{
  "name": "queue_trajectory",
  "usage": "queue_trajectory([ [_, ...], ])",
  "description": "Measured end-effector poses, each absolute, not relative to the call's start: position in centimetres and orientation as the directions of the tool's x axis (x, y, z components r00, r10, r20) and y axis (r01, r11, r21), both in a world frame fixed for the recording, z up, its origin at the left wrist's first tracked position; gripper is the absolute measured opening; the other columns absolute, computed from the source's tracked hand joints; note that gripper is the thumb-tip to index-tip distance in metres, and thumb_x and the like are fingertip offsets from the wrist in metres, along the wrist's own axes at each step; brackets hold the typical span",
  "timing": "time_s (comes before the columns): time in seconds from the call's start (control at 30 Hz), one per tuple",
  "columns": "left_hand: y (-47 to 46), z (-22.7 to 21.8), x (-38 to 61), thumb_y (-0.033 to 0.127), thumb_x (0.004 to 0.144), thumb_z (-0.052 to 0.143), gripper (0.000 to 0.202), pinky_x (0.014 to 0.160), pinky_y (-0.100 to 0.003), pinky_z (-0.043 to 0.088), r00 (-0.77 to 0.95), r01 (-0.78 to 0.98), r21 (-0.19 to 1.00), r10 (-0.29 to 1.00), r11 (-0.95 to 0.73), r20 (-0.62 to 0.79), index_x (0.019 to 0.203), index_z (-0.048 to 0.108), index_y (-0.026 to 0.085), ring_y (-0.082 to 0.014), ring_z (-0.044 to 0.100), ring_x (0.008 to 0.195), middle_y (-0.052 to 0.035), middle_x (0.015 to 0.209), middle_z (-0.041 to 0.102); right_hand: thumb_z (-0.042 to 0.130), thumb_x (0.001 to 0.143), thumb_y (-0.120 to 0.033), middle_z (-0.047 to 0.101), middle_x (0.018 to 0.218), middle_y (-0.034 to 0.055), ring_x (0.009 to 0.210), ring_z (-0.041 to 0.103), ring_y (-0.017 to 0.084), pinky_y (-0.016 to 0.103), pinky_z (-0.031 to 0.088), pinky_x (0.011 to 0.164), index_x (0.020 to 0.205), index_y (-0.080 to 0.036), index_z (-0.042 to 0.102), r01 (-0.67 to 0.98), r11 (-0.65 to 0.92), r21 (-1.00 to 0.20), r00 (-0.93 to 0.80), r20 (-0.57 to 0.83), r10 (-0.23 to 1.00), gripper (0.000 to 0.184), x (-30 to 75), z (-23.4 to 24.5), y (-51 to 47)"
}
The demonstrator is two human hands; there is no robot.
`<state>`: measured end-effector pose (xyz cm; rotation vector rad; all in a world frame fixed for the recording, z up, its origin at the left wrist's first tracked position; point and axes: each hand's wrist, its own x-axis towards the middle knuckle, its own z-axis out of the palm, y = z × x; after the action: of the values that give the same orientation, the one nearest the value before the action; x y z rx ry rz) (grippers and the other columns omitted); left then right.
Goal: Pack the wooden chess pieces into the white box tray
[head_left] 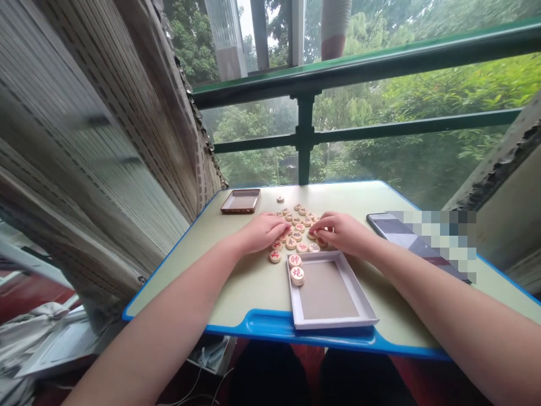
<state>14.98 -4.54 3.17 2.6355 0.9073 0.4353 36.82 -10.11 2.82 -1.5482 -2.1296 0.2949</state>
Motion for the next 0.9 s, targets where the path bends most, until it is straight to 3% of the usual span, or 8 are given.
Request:
queue_trajectory([
  [0.1, -4.6, 3.2, 14.9, 0.028, 0.089, 0.034, 0.038, 0.101, -0.033, 0.032, 0.779, 0.526, 0.367, 0.608, -0.767, 0.154, 0.107, 0.067, 0.022, -0.0190, 0.049, 0.112, -0.0019, 0.117, 0.062, 0.050, 0.076, -0.017, 0.065, 0.087, 0.0050, 0.070, 0.059, 0.014, 0.026, 0.044, 0.069, 0.083, -0.020, 0.073, 0.822, 0.348, -0.451, -0.269, 0.232, 0.935, 0.024, 36.6, 3.0, -10.3],
  [0.23, -4.8, 2.9, 14.9, 0.025, 0.084, 0.042, 0.036, 0.106, -0.042, 0.023, 0.782, 0.558, 0.330, 0.615, -0.762, 0.098, 0.111, 0.064, 0.033, -0.0238, 0.039, 0.121, 0.0022, 0.128, 0.054, 0.053, 0.076, -0.024, 0.064, 0.082, 0.0048, 0.069, 0.057, 0.015, 0.026, 0.043, 0.065, 0.085, -0.019, 0.071, 0.789, 0.402, -0.465, -0.339, 0.217, 0.915, 0.022, 36.5, 3.9, -11.0],
  [0.37, -4.7, 2.5, 14.8, 0.025, 0.083, 0.043, 0.038, 0.107, -0.049, 0.018, 0.756, 0.597, 0.309, 0.648, -0.740, 0.091, 0.113, 0.061, 0.039, -0.0269, 0.035, 0.123, 0.0037, 0.132, 0.050, 0.059, 0.070, -0.028, 0.060, 0.062, -0.0003, 0.055, 0.050, 0.012, 0.024, 0.036, 0.053, 0.076, -0.019, 0.069, 0.761, 0.459, -0.458, -0.490, 0.058, 0.870, 0.015, 36.4, 4.9, -12.0],
  [0.5, -4.3, 2.3, 14.8, 0.022, 0.082, 0.043, 0.037, 0.105, -0.045, 0.026, 0.764, 0.552, 0.337, 0.624, -0.763, 0.164, 0.109, 0.066, 0.032, -0.0244, 0.042, 0.117, 0.0016, 0.124, 0.058, 0.059, 0.070, -0.026, 0.057, 0.057, -0.0021, 0.051, 0.045, 0.010, 0.022, 0.032, 0.049, 0.068, -0.018, 0.065, 0.795, 0.413, -0.444, -0.452, 0.020, 0.892, 0.010, 36.1, 5.3, -12.6],
  [0.67, -3.2, 1.1, 14.8, 0.010, 0.075, 0.040, 0.041, 0.100, -0.036, 0.040, 0.700, 0.511, 0.441, 0.655, -0.738, 0.284, 0.098, 0.071, 0.022, -0.0204, 0.052, 0.110, -0.0018, 0.108, 0.067, 0.062, 0.069, -0.025, 0.061, 0.064, -0.0014, 0.056, 0.046, 0.009, 0.020, 0.032, 0.052, 0.072, -0.017, 0.066, 0.809, 0.384, -0.445, -0.415, 0.031, 0.909, 0.009, 36.0, 4.9, -12.3],
  [0.9, -3.1, 0.6, 15.0, 0.017, 0.077, 0.044, 0.030, 0.086, -0.034, 0.047, 0.637, 0.546, 0.357, 0.653, -0.758, 0.411, 0.088, 0.072, 0.021, -0.0197, 0.059, 0.089, -0.0022, 0.092, 0.071, 0.062, 0.071, -0.022, 0.059, 0.060, -0.0024, 0.053, 0.043, 0.008, 0.020, 0.029, 0.051, 0.072, -0.018, 0.066, 0.810, 0.389, -0.438, -0.390, 0.091, 0.916, 0.006, 36.1, 4.1, -11.8],
])
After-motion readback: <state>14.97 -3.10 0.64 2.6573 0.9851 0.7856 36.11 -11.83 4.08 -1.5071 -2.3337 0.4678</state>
